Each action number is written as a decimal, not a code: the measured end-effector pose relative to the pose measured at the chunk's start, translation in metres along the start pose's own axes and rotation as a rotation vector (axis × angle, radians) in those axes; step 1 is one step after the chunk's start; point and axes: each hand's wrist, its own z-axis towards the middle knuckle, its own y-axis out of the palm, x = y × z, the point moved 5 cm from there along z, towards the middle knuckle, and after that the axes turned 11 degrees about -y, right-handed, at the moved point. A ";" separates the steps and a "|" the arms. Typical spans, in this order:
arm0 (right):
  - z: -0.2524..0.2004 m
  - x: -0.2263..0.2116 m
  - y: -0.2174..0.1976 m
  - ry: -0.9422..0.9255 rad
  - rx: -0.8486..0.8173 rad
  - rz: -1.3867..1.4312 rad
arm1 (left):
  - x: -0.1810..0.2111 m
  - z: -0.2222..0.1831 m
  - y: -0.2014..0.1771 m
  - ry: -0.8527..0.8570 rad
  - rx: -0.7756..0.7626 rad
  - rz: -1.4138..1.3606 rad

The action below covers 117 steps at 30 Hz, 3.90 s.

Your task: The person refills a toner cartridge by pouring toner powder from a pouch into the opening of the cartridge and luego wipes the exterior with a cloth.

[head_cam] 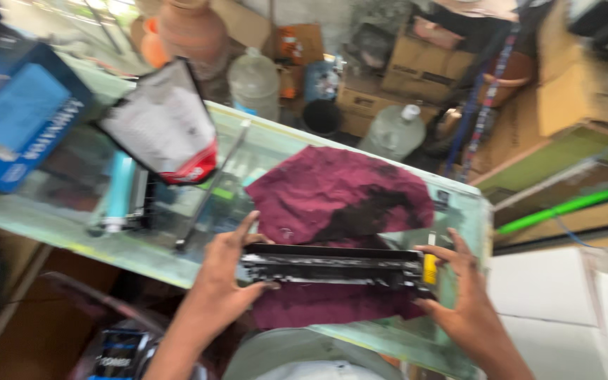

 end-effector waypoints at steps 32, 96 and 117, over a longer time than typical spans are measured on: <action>-0.040 0.054 -0.053 0.205 0.331 0.117 | -0.013 0.000 -0.003 -0.142 0.005 -0.067; -0.015 0.000 0.004 0.038 -0.175 -0.094 | -0.019 0.014 -0.012 -0.295 -0.091 -0.082; 0.005 -0.018 -0.004 -0.160 -0.244 -0.319 | -0.022 0.011 -0.010 -0.193 -0.055 -0.126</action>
